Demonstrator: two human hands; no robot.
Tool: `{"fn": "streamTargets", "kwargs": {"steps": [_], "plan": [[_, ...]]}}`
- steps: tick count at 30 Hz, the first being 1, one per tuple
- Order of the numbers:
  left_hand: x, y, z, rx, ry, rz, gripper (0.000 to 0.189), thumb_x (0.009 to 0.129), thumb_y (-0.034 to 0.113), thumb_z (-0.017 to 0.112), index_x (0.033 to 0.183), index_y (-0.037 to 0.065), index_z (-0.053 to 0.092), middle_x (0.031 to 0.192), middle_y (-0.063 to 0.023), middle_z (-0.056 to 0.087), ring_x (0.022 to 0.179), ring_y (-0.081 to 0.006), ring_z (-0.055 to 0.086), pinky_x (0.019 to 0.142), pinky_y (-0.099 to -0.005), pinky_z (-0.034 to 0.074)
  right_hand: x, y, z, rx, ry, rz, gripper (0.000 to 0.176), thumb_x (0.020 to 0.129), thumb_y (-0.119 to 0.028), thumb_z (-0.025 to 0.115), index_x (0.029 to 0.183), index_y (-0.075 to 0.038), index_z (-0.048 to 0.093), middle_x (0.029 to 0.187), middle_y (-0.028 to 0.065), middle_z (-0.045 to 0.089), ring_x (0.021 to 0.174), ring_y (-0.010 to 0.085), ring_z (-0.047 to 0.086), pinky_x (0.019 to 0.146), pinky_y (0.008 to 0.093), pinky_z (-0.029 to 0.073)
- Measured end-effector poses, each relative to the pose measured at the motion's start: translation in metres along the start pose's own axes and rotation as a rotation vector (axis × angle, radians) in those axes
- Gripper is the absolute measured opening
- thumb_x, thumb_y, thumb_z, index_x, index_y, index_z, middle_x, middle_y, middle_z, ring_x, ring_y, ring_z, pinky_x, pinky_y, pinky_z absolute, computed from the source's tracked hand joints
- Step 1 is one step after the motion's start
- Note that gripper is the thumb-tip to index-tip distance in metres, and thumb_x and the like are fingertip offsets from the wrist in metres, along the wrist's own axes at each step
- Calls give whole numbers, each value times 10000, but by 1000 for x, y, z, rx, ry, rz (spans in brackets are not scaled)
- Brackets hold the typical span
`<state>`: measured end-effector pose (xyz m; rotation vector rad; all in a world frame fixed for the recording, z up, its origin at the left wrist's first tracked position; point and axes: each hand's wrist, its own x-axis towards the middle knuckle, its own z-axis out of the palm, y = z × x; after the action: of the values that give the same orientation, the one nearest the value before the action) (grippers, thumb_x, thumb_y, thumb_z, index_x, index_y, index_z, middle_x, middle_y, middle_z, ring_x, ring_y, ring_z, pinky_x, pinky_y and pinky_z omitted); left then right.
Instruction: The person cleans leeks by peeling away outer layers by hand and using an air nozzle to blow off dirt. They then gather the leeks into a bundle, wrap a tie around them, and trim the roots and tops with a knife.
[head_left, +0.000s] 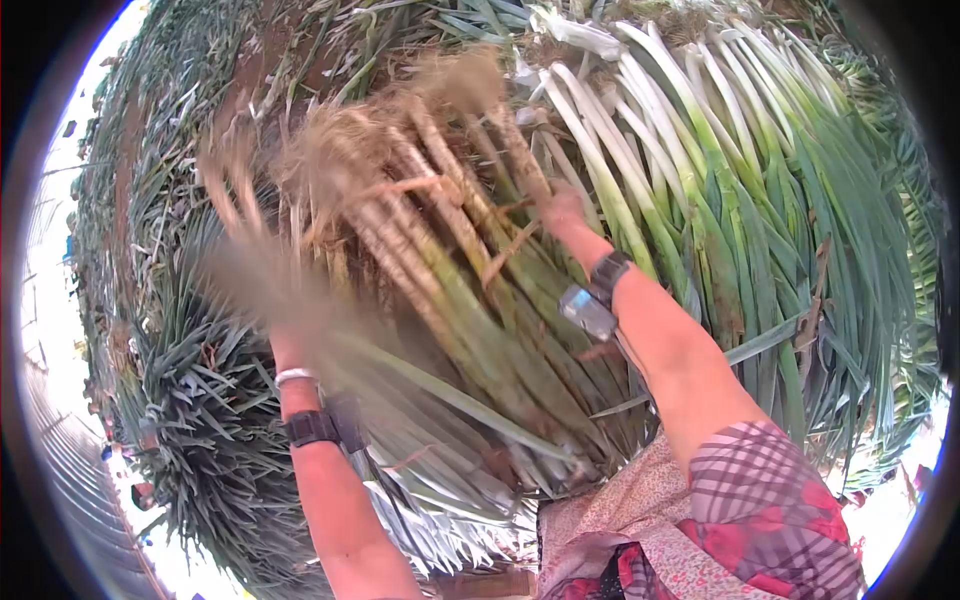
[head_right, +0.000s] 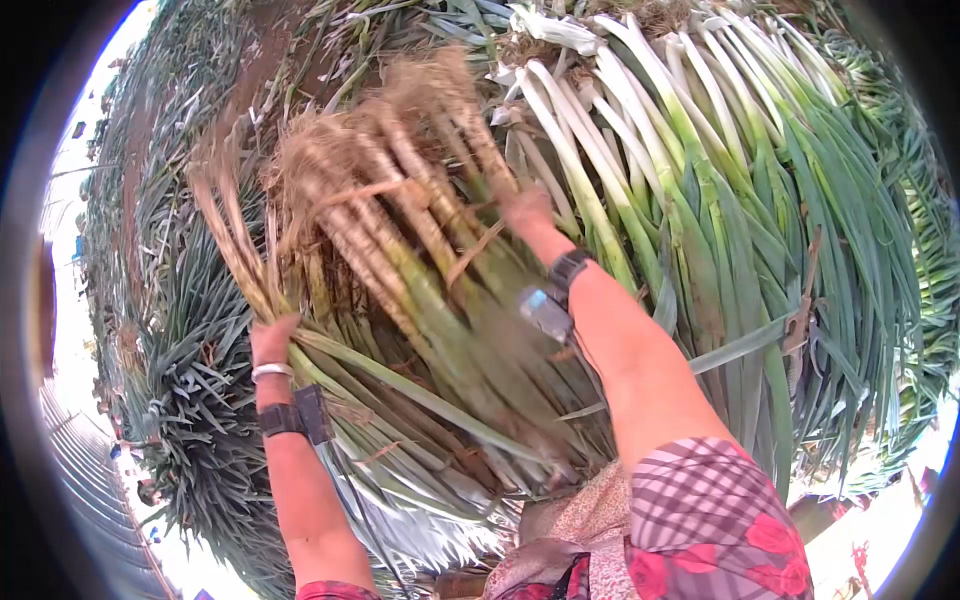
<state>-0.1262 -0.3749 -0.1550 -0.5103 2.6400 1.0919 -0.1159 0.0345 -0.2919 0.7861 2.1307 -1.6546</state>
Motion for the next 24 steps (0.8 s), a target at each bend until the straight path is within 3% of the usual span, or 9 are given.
{"fn": "streamTargets", "kwargs": {"steps": [2, 4, 11, 15, 16, 17, 19, 21, 24], "plan": [[13, -90, -3, 132, 129, -81, 428, 641, 105, 732, 1020, -41, 598, 914, -107, 645, 766, -191, 613, 707, -301, 503, 27, 43, -5, -276, 215, 10, 508, 843, -383, 554, 1194, -19, 505, 1081, 248, 587, 998, 399, 555, 897, 402, 426], [1, -124, -1, 67, 203, -213, 484, 628, 171, 752, 1041, -30, 601, 926, -105, 648, 781, -192, 613, 724, -314, 494, -9, 34, -29, -374, 117, -95, 525, 844, -368, 546, 1225, -15, 470, 1130, 246, 562, 1037, 400, 536, 919, 414, 415], [-12, -83, 17, 330, 221, -100, 567, 588, 205, 743, 1055, -69, 572, 947, -175, 650, 839, -253, 625, 769, -334, 486, -184, -32, -171, -982, 90, -559, 574, 744, -231, 665, 1246, -36, 466, 1197, 174, 507, 1121, 343, 460, 960, 412, 371], [-85, 30, 65, 235, 180, -72, 658, 589, 145, 704, 1170, -64, 476, 903, -161, 635, 774, -236, 612, 716, -332, 510, -251, -23, -226, -1226, -29, -387, 642, 683, -236, 713, 1252, -66, 469, 1225, 151, 479, 1168, 326, 416, 988, 440, 336], [-102, 64, 81, 98, 33, -57, 566, 600, 220, 725, 1084, -32, 573, 991, -246, 622, 954, -357, 605, 839, -421, 469, -265, -19, -235, -1291, -81, -313, 656, 665, -223, 728, 1249, -72, 471, 1244, 152, 465, 1194, 327, 397, 998, 447, 328], [-116, 86, 105, 90, 80, -37, 659, 586, 225, 708, 1165, -25, 518, 1107, -266, 568, 1033, -378, 563, 891, -415, 442, -269, -15, -245, -1296, -83, -301, 656, 665, -223, 728, 1249, -72, 471, 1244, 152, 465, 1194, 327, 397, 998, 447, 328], [-95, 56, 166, 313, 70, 74, 821, 597, 256, 699, 1313, 17, 373, 1227, -274, 477, 1153, -400, 463, 970, -419, 398, -274, -2, -257, -1404, -144, -356, 659, 652, -219, 737, 1243, -86, 479, 1253, 129, 454, 1209, 315, 379, 999, 458, 319], [-84, 61, 183, 373, -28, -122, 906, 601, 292, 724, 1356, 32, 297, 1277, -278, 422, 1173, -411, 436, 981, -433, 393, -272, 5, -272, -1433, -161, -362, 641, 651, -206, 728, 1229, -79, 484, 1231, 122, 473, 1196, 308, 398, 993, 447, 328], [-85, 63, 181, 472, 79, -10, 901, 629, 300, 755, 1359, 46, 292, 1278, -267, 409, 1160, -408, 439, 966, -454, 396, -266, 10, -296, -1213, -128, -428, 550, 648, -102, 688, 1163, -41, 504, 1156, 138, 519, 1116, 335, 464, 945, 430, 384]]}}
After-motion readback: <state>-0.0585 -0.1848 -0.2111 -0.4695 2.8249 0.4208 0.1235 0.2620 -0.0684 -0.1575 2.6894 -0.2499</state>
